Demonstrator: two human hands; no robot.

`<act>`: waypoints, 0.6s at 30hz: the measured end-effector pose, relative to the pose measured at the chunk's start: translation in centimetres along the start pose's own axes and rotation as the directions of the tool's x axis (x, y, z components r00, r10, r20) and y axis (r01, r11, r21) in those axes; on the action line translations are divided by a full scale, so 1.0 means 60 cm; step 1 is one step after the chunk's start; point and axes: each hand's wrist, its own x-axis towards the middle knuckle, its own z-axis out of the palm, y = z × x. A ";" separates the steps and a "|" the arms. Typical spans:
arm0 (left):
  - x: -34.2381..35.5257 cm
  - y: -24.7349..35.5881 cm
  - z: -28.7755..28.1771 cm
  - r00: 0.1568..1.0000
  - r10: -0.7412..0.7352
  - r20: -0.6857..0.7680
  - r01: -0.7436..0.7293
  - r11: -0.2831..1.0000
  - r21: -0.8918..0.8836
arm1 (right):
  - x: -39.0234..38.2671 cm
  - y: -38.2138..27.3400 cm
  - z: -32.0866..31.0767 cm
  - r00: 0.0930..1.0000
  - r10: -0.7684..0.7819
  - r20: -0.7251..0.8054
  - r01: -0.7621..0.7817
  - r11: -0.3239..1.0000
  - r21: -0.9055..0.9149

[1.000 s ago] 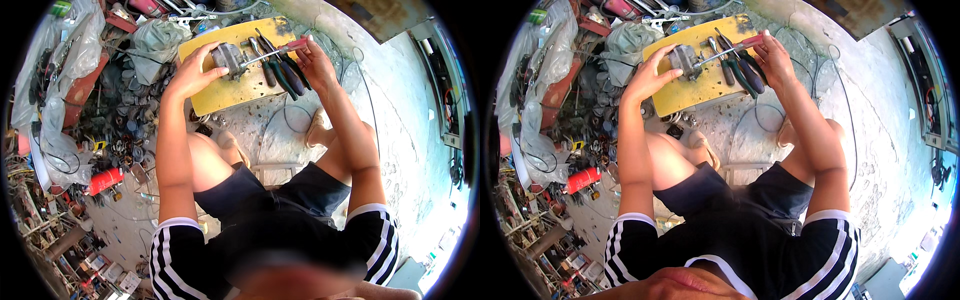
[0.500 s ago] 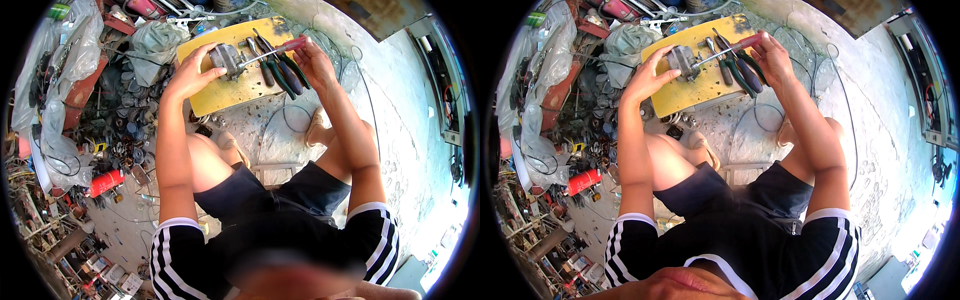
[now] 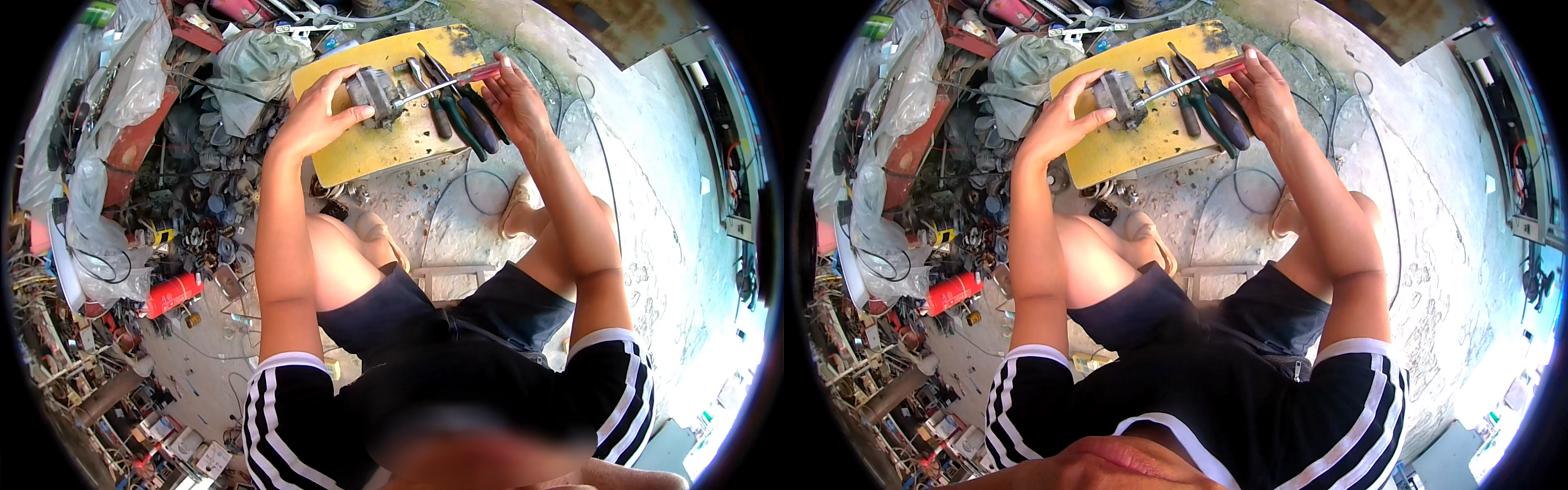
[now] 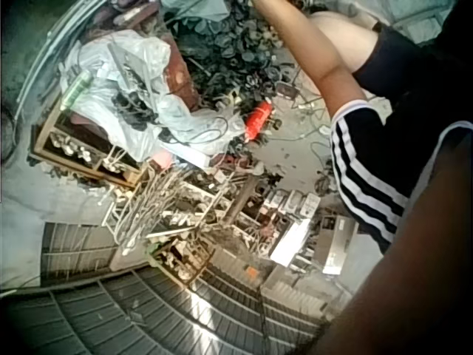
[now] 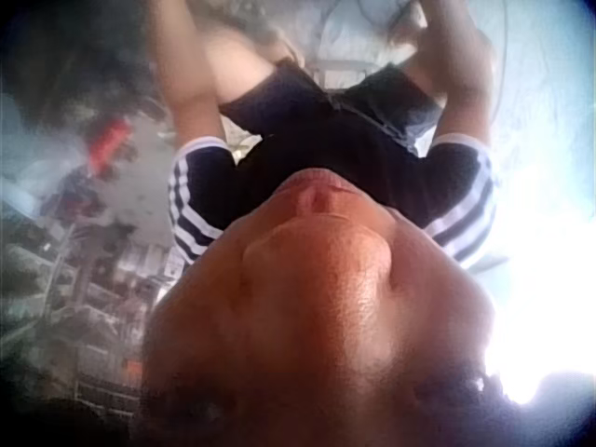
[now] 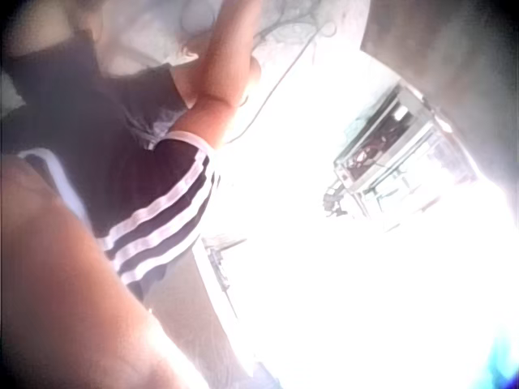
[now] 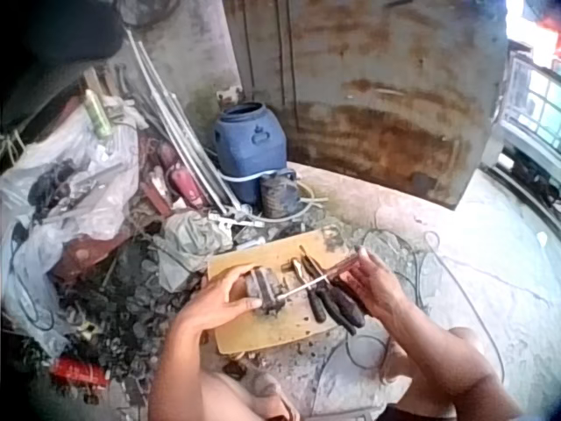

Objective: The person holds a small metal engine component, possibly a carburetor, and uses a screwdriver to loosen and remove screws from its body while sitting at a cluttered workspace.

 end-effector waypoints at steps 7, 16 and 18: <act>0.002 0.001 0.000 1.000 0.004 -0.001 -0.004 1.000 0.003 | 0.006 0.009 -0.009 0.997 -0.071 0.008 0.071 0.997 -0.022; 0.001 -0.002 0.002 1.000 0.022 -0.016 -0.022 0.999 0.028 | 0.004 0.000 -0.007 0.999 -0.037 -0.011 0.036 0.996 -0.085; 0.002 -0.005 0.002 1.000 0.013 -0.004 -0.013 1.000 0.000 | 0.011 0.003 -0.020 0.999 -0.039 0.033 0.042 0.997 -0.072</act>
